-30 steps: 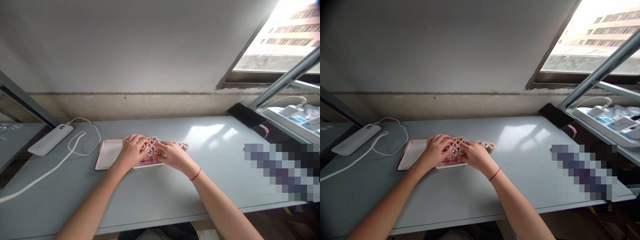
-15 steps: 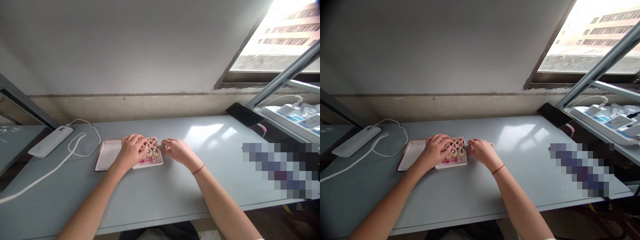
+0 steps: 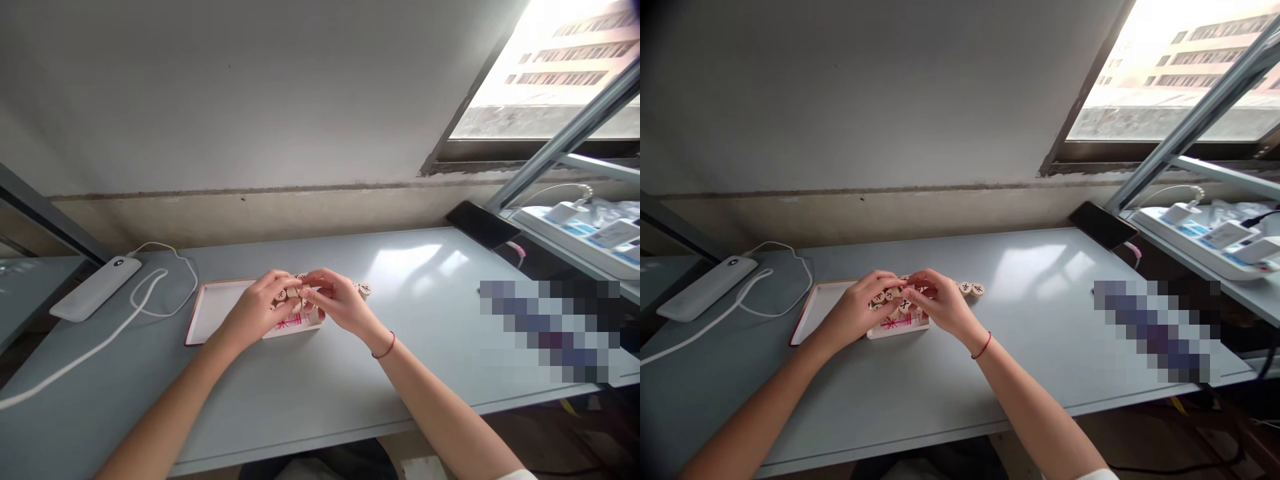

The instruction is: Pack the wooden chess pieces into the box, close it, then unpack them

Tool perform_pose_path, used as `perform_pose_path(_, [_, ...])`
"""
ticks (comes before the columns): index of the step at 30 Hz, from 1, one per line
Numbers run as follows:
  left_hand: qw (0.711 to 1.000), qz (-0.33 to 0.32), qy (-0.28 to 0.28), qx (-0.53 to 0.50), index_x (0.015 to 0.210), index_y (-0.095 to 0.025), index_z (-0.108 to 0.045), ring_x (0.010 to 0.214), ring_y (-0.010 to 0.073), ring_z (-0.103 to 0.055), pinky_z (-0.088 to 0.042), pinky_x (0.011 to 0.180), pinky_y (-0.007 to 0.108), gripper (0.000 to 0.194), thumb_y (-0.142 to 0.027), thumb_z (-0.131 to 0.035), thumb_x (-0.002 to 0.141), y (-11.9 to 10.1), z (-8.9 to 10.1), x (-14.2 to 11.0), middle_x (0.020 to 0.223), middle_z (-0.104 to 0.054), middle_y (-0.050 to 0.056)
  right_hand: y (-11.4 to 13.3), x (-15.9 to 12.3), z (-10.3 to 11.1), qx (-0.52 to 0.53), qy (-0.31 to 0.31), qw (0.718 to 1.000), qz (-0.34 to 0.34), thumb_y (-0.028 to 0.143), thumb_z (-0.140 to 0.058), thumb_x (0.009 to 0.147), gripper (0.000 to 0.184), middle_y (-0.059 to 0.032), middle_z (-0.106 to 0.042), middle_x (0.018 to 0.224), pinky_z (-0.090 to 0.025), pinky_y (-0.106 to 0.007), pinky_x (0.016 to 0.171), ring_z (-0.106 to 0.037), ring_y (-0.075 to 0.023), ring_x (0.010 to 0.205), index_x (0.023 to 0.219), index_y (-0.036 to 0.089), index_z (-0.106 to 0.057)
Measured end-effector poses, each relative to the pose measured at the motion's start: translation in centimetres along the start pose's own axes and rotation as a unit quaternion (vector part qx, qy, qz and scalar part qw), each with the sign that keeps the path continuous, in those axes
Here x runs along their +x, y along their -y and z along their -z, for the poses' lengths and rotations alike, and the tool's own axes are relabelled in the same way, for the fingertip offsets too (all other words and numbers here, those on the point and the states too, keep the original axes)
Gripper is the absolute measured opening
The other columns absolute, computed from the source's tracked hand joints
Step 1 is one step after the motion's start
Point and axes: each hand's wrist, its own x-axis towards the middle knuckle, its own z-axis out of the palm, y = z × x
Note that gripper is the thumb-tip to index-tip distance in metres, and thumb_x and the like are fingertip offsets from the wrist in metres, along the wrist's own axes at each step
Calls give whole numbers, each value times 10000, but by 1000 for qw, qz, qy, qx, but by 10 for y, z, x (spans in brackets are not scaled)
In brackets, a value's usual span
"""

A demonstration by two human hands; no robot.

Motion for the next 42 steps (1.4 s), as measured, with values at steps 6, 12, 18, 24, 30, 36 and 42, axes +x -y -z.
perform_pose_path(6, [998,-28,60,20,841,-215,-580,923,147,-613,-480,835,268,33,-245,-584,829,22,18,-22,976,-637,12,-3,1,3,-76,-29,997,13,387,-591,837,225,-63,-642,990,-488,-217,508,-625,-124,696,961,199,-602])
perform_pose_path(12, [988,-79,107,80,752,-211,-612,826,157,-580,-451,779,294,52,-179,-652,744,29,10,-29,888,-674,-6,-7,-2,-6,-156,12,986,54,179,-508,824,198,-63,-566,1076,-532,-227,627,-607,-111,773,977,210,-630])
perform_pose_path(18, [986,-91,98,97,836,-236,-672,859,173,-535,-449,799,311,95,-215,-667,743,29,10,-32,957,-632,15,-14,-8,-19,-283,33,954,92,203,-573,819,176,-30,-604,934,-472,-224,596,-561,-87,628,989,220,-616])
perform_pose_path(24, [982,-85,112,129,827,-232,-658,896,189,-510,-453,801,327,75,-255,-675,758,31,7,-34,981,-585,23,-18,-12,-30,-408,20,901,143,267,-595,841,75,-1,-606,765,-353,-209,534,-510,-90,590,811,204,-621])
perform_pose_path(30, [979,-61,105,161,867,-207,-582,985,230,-514,-457,859,376,230,-279,-728,704,34,9,-35,1034,-564,42,-28,-15,-45,-459,11,872,168,339,-598,868,139,-6,-626,799,-323,-211,516,-550,-99,635,876,207,-641])
perform_pose_path(36, [979,-64,95,165,1014,-214,-586,1067,253,-493,-441,918,411,321,-299,-703,728,36,7,-37,1124,-543,74,-27,-14,-46,-467,43,863,185,428,-523,910,294,-32,-639,838,-360,-214,543,-579,-101,641,802,190,-657])
perform_pose_path(42, [976,-99,98,168,1008,-277,-651,1220,320,-389,-349,1007,505,292,-360,-714,734,27,-1,-36,1278,-475,76,-1,-3,10,-515,-32,853,82,338,-522,887,203,-50,-635,986,-400,-240,563,-557,-96,589,954,210,-664])
